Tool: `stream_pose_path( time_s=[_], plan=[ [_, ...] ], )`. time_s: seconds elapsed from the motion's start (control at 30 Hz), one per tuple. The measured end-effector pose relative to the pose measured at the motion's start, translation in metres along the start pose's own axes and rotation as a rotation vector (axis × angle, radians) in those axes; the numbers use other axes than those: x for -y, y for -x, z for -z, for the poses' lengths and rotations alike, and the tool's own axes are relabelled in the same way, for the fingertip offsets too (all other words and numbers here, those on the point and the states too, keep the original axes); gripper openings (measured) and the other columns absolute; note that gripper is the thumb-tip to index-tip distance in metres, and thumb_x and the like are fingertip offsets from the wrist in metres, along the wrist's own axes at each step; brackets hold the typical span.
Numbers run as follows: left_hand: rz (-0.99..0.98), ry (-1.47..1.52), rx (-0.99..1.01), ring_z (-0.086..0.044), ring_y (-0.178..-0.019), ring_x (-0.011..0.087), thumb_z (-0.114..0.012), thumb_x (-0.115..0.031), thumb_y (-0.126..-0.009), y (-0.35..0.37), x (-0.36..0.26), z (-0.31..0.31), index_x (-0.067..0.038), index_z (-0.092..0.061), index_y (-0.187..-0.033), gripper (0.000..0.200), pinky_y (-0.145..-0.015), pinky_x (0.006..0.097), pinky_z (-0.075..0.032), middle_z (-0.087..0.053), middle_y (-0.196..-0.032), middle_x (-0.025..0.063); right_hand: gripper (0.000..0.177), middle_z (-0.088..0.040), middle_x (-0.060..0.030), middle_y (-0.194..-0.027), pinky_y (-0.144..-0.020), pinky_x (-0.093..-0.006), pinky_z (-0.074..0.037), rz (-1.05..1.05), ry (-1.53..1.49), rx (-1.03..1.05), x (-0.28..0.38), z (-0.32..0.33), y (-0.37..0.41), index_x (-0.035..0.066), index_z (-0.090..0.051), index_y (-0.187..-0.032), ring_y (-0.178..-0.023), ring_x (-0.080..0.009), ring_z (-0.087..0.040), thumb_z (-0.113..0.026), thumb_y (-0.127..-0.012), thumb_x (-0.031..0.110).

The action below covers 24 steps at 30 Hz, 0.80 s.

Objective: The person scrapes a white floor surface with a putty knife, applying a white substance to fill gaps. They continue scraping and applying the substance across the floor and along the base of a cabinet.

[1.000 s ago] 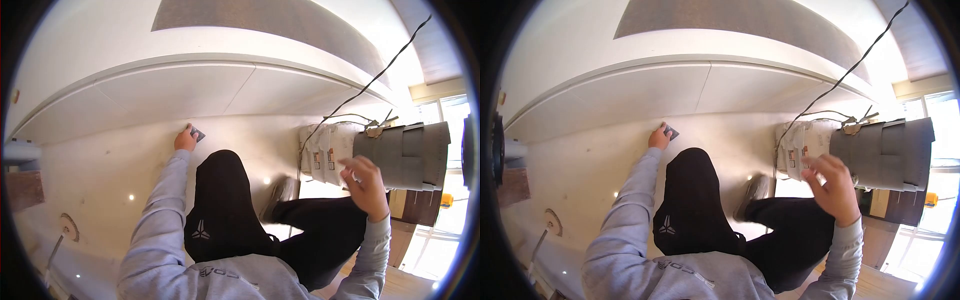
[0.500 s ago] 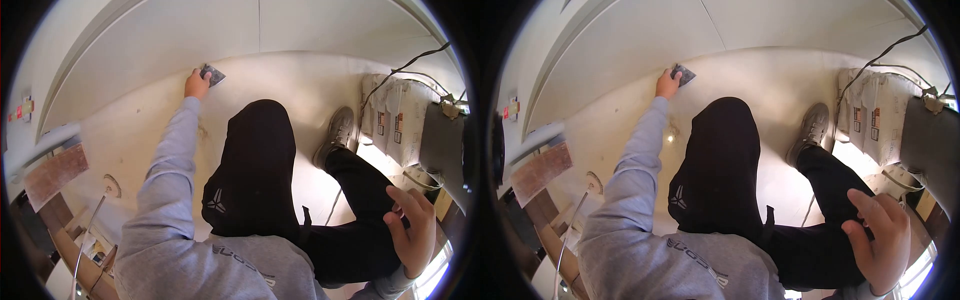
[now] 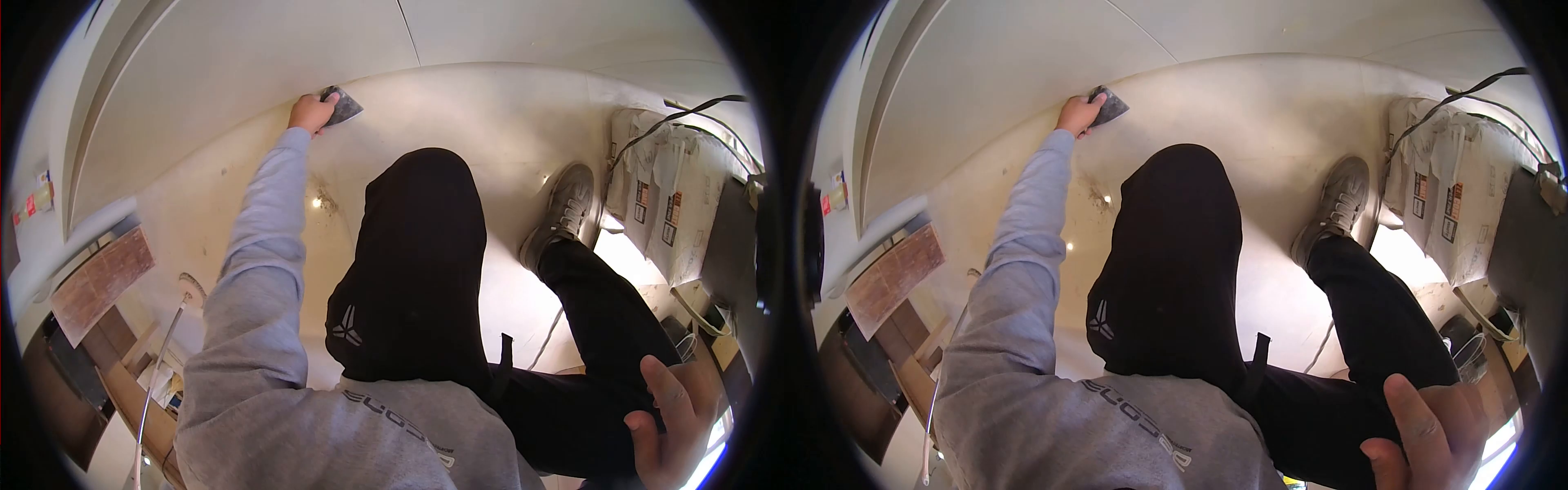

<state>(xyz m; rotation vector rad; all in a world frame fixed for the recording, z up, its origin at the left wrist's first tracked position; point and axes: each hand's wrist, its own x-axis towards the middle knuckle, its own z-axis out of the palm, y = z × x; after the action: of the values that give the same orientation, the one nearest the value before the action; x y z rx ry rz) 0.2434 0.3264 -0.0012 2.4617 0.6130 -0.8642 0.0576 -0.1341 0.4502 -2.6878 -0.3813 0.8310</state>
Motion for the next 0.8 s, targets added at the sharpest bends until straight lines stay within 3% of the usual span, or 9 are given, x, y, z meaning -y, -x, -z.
stream_pose_path(
  time_s=[0.23, 0.3, 0.37, 0.5, 0.63, 0.67, 0.7, 0.73, 0.8],
  plan=[
    [-0.002, 0.027, -0.006, -0.056, -0.046, 0.0177, -0.058, -0.052, -0.090, -0.003, 0.004, -0.002, -0.002, -0.067, -0.089, 0.052, -0.040, 0.0346, -0.042, -0.066, -0.066, 0.0099, 0.036, -0.063, -0.0160, -0.090, -0.069, -0.0417, -0.049, 0.028, -0.105, 0.097, 0.019, 0.016, -0.015, 0.004, -0.064, -0.124, -0.076, -0.0323, -0.060, -0.065, -0.089, 0.012],
    [-0.050, 0.025, -0.026, -0.052, -0.042, 0.0160, -0.057, -0.055, -0.091, -0.006, 0.006, -0.004, -0.003, -0.066, -0.085, 0.053, -0.036, 0.0334, -0.039, -0.064, -0.065, 0.0092, 0.040, -0.054, -0.0112, -0.076, -0.060, -0.0359, -0.043, -0.097, -0.046, -0.011, 0.020, 0.003, -0.010, 0.005, -0.066, -0.116, -0.066, -0.0261, -0.054, -0.070, -0.084, 0.030],
    [-0.026, -0.017, -0.041, -0.068, -0.061, 0.0239, -0.059, -0.052, -0.089, -0.007, 0.005, -0.005, 0.002, -0.071, -0.094, 0.055, -0.051, 0.0364, -0.054, -0.070, -0.079, 0.0149, 0.040, -0.053, -0.0091, -0.076, -0.061, -0.0373, -0.043, -0.052, 0.027, 0.003, 0.022, -0.001, -0.020, 0.006, -0.065, -0.115, -0.066, -0.0256, -0.054, -0.071, -0.081, 0.027],
    [-0.229, -0.152, -0.134, -0.069, -0.092, 0.0324, -0.057, -0.060, -0.087, -0.060, 0.040, -0.025, 0.003, -0.068, -0.110, 0.068, -0.073, 0.0425, -0.056, -0.071, -0.099, 0.0217, 0.034, -0.053, -0.0074, -0.076, -0.065, -0.0390, -0.045, 0.134, 0.045, 0.085, 0.028, -0.004, -0.027, 0.008, -0.063, -0.108, -0.071, -0.0274, -0.058, -0.072, -0.079, 0.023],
    [-0.100, -0.039, -0.079, -0.070, -0.089, 0.0340, -0.058, -0.065, -0.083, -0.042, 0.023, -0.014, 0.002, -0.067, -0.114, 0.074, -0.068, 0.0439, -0.057, -0.069, -0.105, 0.0235, 0.016, -0.056, -0.0026, -0.072, -0.067, -0.0361, -0.047, 0.356, 0.002, -0.078, 0.034, -0.028, -0.037, 0.008, -0.061, -0.093, -0.070, -0.0224, -0.060, -0.062, -0.079, 0.016],
    [-0.174, -0.199, -0.139, -0.070, -0.087, 0.0334, -0.059, -0.065, -0.084, -0.120, 0.068, -0.036, 0.005, -0.067, -0.110, 0.075, -0.063, 0.0438, -0.057, -0.070, -0.100, 0.0235, 0.009, -0.061, -0.0029, -0.073, -0.063, -0.0348, -0.047, 0.362, 0.089, -0.083, 0.041, -0.031, -0.044, 0.009, -0.063, -0.084, -0.072, -0.0225, -0.064, -0.063, -0.079, 0.016],
    [-0.054, -0.073, -0.070, -0.070, -0.079, 0.0323, -0.060, -0.065, -0.083, -0.076, 0.037, -0.024, 0.009, -0.067, -0.107, 0.078, -0.055, 0.0430, -0.055, -0.070, -0.095, 0.0238, 0.007, -0.065, -0.0025, -0.075, -0.061, -0.0347, -0.047, 0.347, 0.222, -0.025, 0.054, -0.031, -0.053, 0.010, -0.066, -0.078, -0.074, -0.0219, -0.067, -0.063, -0.079, 0.016],
    [-0.229, -0.383, -0.228, -0.069, -0.062, 0.0290, -0.059, -0.061, -0.088, -0.132, 0.066, -0.037, 0.011, -0.067, -0.097, 0.073, -0.045, 0.0401, -0.051, -0.070, -0.081, 0.0213, 0.008, -0.067, -0.0015, -0.077, -0.063, -0.0335, -0.046, 0.391, 0.238, -0.123, 0.062, -0.037, -0.060, 0.011, -0.070, -0.079, -0.075, -0.0205, -0.068, -0.064, -0.079, 0.017],
    [-0.102, -0.147, -0.108, -0.066, -0.067, 0.0250, -0.058, -0.053, -0.090, -0.090, 0.028, -0.026, 0.007, -0.065, -0.095, 0.060, -0.053, 0.0382, -0.050, -0.068, -0.082, 0.0171, 0.025, -0.070, -0.0047, -0.088, -0.067, -0.0375, -0.044, 0.362, 0.297, 0.149, 0.086, -0.027, -0.091, 0.012, -0.074, -0.096, -0.082, -0.0218, -0.068, -0.070, -0.076, 0.027]
  ],
)
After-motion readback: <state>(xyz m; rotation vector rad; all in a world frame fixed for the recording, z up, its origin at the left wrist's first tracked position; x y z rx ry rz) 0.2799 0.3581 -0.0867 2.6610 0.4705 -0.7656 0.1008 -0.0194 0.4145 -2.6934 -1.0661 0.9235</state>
